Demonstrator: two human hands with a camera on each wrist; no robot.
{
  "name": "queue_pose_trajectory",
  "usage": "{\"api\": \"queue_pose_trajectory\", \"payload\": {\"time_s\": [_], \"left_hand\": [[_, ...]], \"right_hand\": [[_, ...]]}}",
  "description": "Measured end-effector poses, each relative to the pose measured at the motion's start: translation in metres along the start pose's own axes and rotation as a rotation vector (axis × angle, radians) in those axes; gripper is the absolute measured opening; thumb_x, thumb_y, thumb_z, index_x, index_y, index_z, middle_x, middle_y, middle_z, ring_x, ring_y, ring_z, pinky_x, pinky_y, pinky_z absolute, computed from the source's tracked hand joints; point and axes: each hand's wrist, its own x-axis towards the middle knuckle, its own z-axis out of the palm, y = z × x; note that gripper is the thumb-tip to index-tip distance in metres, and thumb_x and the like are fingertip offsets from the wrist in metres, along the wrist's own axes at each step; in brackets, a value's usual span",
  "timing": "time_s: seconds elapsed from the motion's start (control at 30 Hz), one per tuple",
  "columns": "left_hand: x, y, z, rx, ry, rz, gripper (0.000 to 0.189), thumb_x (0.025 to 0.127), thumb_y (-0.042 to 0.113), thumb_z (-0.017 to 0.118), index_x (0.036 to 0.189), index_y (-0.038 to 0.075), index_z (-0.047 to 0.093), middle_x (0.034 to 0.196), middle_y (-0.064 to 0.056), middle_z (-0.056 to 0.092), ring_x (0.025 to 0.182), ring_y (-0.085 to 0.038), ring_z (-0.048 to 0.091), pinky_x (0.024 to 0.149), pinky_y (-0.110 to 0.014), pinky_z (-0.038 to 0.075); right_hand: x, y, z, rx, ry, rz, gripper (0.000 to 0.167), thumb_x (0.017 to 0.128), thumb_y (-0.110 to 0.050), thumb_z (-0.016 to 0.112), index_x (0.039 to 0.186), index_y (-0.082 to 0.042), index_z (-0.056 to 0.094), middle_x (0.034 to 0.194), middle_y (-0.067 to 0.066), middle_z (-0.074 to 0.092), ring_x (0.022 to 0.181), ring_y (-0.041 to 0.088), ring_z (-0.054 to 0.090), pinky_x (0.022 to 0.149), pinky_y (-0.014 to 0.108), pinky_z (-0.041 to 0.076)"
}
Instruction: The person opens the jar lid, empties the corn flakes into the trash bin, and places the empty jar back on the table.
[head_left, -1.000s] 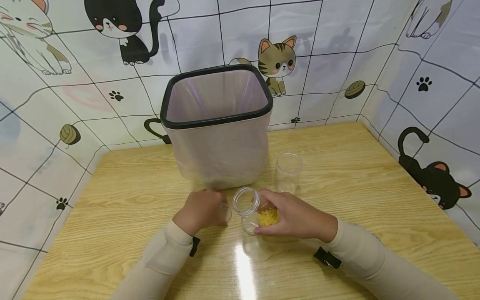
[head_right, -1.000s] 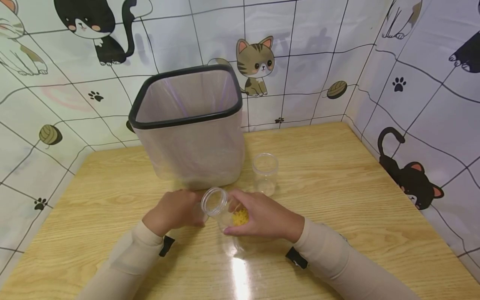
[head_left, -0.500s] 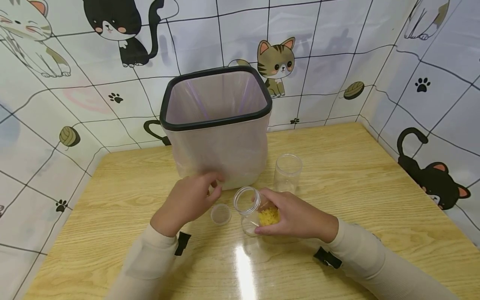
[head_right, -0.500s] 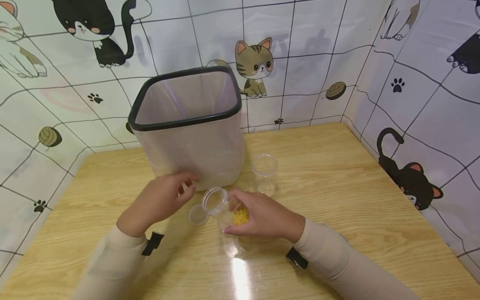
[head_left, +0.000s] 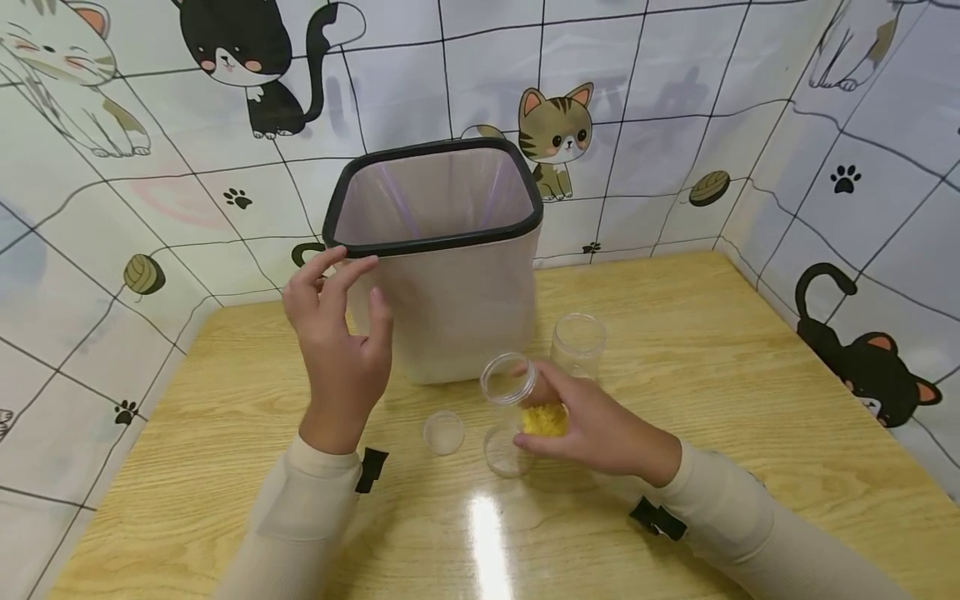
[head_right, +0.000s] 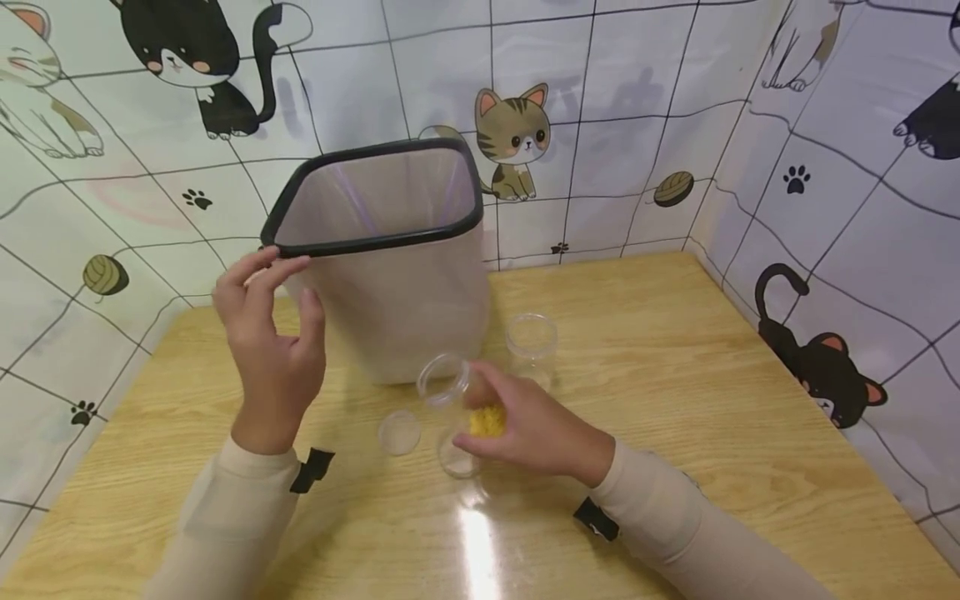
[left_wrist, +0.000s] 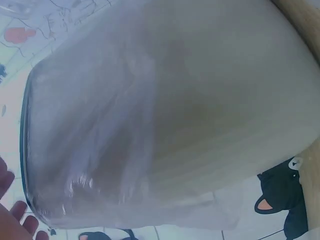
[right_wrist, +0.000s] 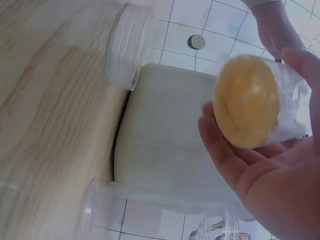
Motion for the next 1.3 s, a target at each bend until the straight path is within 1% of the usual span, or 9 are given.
{"api": "queue_pose_trajectory", "payload": {"time_s": [0.17, 0.23, 0.3, 0.43, 0.53, 0.63, 0.83, 1.1, 1.3], "left_hand": [[0.005, -0.006, 0.005, -0.003, 0.105, -0.070, 0.025, 0.091, 0.012, 0.057, 0.111, 0.005, 0.070, 0.119, -0.022, 0.054, 0.117, -0.032, 0.045, 0.096, -0.036, 0.031], [0.007, -0.008, 0.005, -0.010, 0.120, -0.084, 0.026, 0.090, 0.012, 0.057, 0.112, 0.005, 0.069, 0.122, -0.021, 0.053, 0.122, -0.028, 0.044, 0.099, -0.037, 0.032], [0.008, -0.010, 0.006, -0.009, 0.102, -0.101, 0.029, 0.091, 0.014, 0.057, 0.117, 0.005, 0.068, 0.128, -0.020, 0.052, 0.128, -0.025, 0.043, 0.104, -0.039, 0.033], [0.009, -0.013, 0.005, 0.017, -0.016, -0.152, 0.040, 0.096, 0.022, 0.057, 0.133, 0.008, 0.060, 0.148, -0.019, 0.041, 0.144, -0.021, 0.035, 0.115, -0.042, 0.031], [0.009, -0.015, 0.005, 0.027, -0.081, -0.184, 0.045, 0.098, 0.026, 0.058, 0.140, 0.010, 0.054, 0.156, -0.017, 0.034, 0.150, -0.020, 0.028, 0.119, -0.044, 0.030], [0.008, -0.017, 0.005, 0.036, -0.104, -0.200, 0.046, 0.097, 0.027, 0.060, 0.140, 0.011, 0.053, 0.157, -0.015, 0.034, 0.151, -0.020, 0.027, 0.120, -0.044, 0.030], [0.007, -0.022, 0.003, 0.040, -0.101, -0.195, 0.044, 0.097, 0.026, 0.062, 0.137, 0.009, 0.054, 0.153, -0.011, 0.041, 0.147, -0.019, 0.035, 0.118, -0.042, 0.033], [0.008, -0.025, 0.003, 0.023, -0.098, -0.167, 0.042, 0.097, 0.019, 0.062, 0.136, 0.006, 0.054, 0.151, -0.011, 0.044, 0.145, -0.021, 0.037, 0.114, -0.043, 0.037], [0.008, -0.026, 0.004, 0.013, -0.109, -0.158, 0.037, 0.098, 0.019, 0.060, 0.133, 0.006, 0.055, 0.150, -0.012, 0.044, 0.145, -0.022, 0.038, 0.116, -0.043, 0.036]], "right_hand": [[0.001, -0.001, -0.002, 0.006, 0.073, -0.034, 0.067, 0.084, -0.027, 0.081, 0.139, -0.015, 0.045, 0.124, -0.005, 0.068, 0.115, 0.013, 0.066, 0.104, 0.048, 0.046], [0.001, -0.001, -0.003, 0.008, 0.086, -0.051, 0.068, 0.084, -0.025, 0.081, 0.139, -0.012, 0.044, 0.124, -0.003, 0.068, 0.115, 0.013, 0.066, 0.104, 0.049, 0.046], [0.001, -0.001, -0.004, 0.001, 0.096, -0.063, 0.068, 0.084, -0.023, 0.081, 0.140, -0.011, 0.044, 0.124, -0.002, 0.068, 0.115, 0.014, 0.066, 0.103, 0.047, 0.047], [0.002, -0.003, -0.005, -0.002, 0.115, -0.064, 0.068, 0.083, -0.018, 0.080, 0.139, -0.011, 0.043, 0.121, 0.000, 0.069, 0.111, 0.016, 0.066, 0.096, 0.039, 0.051], [0.003, -0.005, -0.008, 0.012, 0.138, -0.055, 0.068, 0.082, -0.012, 0.079, 0.139, -0.012, 0.041, 0.122, 0.003, 0.069, 0.110, 0.018, 0.067, 0.096, 0.040, 0.050], [0.002, -0.007, -0.014, 0.049, 0.174, -0.041, 0.068, 0.083, -0.009, 0.078, 0.139, -0.014, 0.040, 0.123, 0.005, 0.067, 0.110, 0.021, 0.067, 0.096, 0.040, 0.050], [0.006, -0.011, -0.038, 0.143, 0.272, -0.034, 0.064, 0.088, -0.006, 0.074, 0.141, -0.009, 0.039, 0.101, 0.009, 0.063, 0.101, 0.022, 0.066, 0.088, 0.024, 0.053], [0.026, -0.033, -0.095, -0.073, 0.372, 0.050, 0.060, 0.096, -0.026, 0.067, 0.146, -0.017, 0.037, 0.107, 0.005, 0.066, 0.093, 0.015, 0.067, 0.077, 0.025, 0.051], [0.046, -0.052, -0.131, -0.225, 0.387, 0.077, 0.067, 0.092, -0.036, 0.071, 0.149, -0.021, 0.039, 0.118, 0.006, 0.068, 0.097, 0.024, 0.070, 0.089, 0.047, 0.050]]}}
